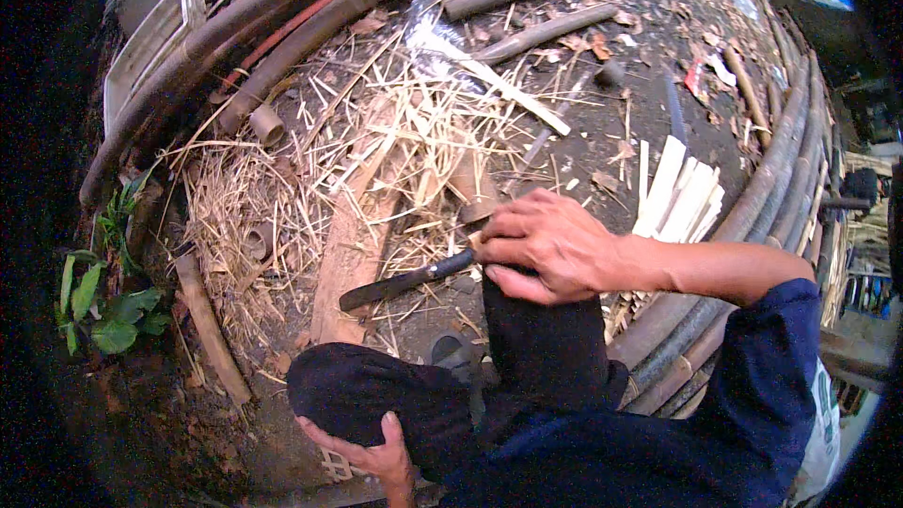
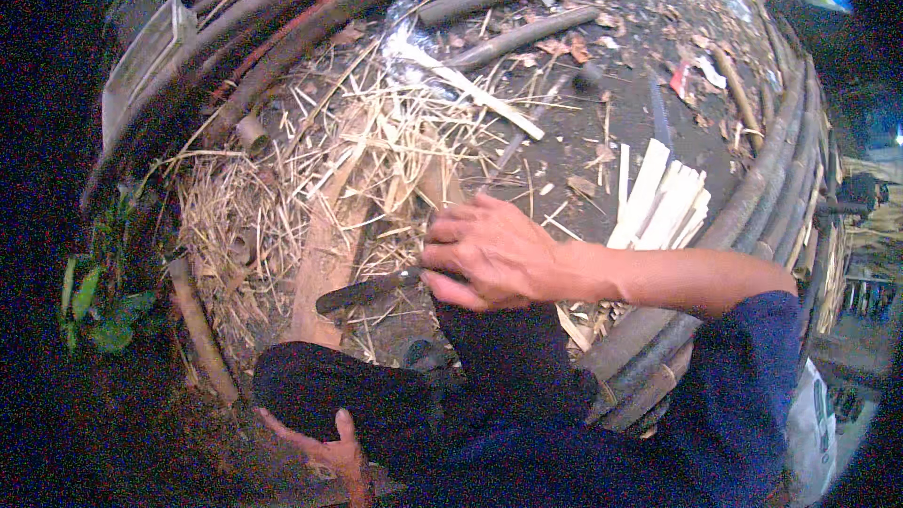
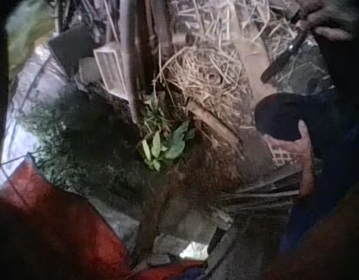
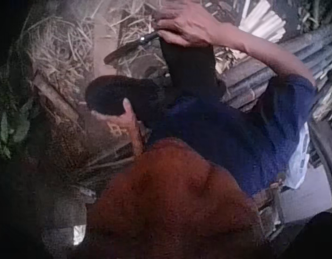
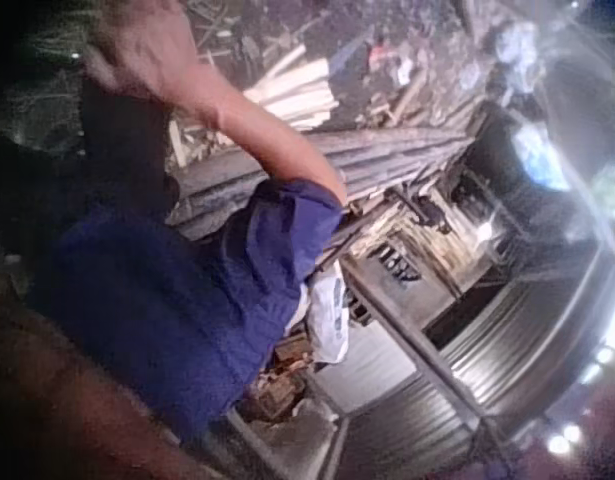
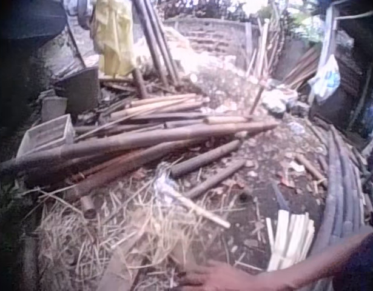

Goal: The person splits bamboo strips using a knife and a wooden block, then gathers and stacks the processed strips. The person also picks up a woven bamboo mat and places it with other materials.

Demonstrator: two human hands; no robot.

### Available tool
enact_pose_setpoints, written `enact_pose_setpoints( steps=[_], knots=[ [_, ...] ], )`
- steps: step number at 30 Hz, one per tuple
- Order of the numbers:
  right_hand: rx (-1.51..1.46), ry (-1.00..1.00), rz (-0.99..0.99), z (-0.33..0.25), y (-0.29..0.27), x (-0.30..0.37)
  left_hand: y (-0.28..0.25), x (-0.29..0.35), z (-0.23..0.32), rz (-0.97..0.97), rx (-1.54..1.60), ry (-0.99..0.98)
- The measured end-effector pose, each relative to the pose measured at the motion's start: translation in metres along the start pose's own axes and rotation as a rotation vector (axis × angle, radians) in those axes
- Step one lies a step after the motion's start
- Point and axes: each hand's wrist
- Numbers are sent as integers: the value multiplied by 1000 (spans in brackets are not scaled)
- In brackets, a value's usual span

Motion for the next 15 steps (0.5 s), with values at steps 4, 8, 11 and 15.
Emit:
enact_pose_setpoints(
  steps=[4,8,11,15],
  knots=[
    [24,73,-42,8,-6,-4,-8,-14,10,-155,36,-24],
    [-61,204,-108,2,-19,-7,-27,-33,30,-260,-41,104],
    [-161,338,-200,-10,-38,-6,-61,-56,82,-437,-55,-21],
    [-348,540,-192,-36,-50,19,-94,-69,113,-633,-49,-18]
  ],
)
Point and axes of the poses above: each hand's wrist, its own x-axis away from the middle knuckle, its own y-axis out of the palm, z = x × y, and after that the axes turned 4 degrees about -y, right-handed
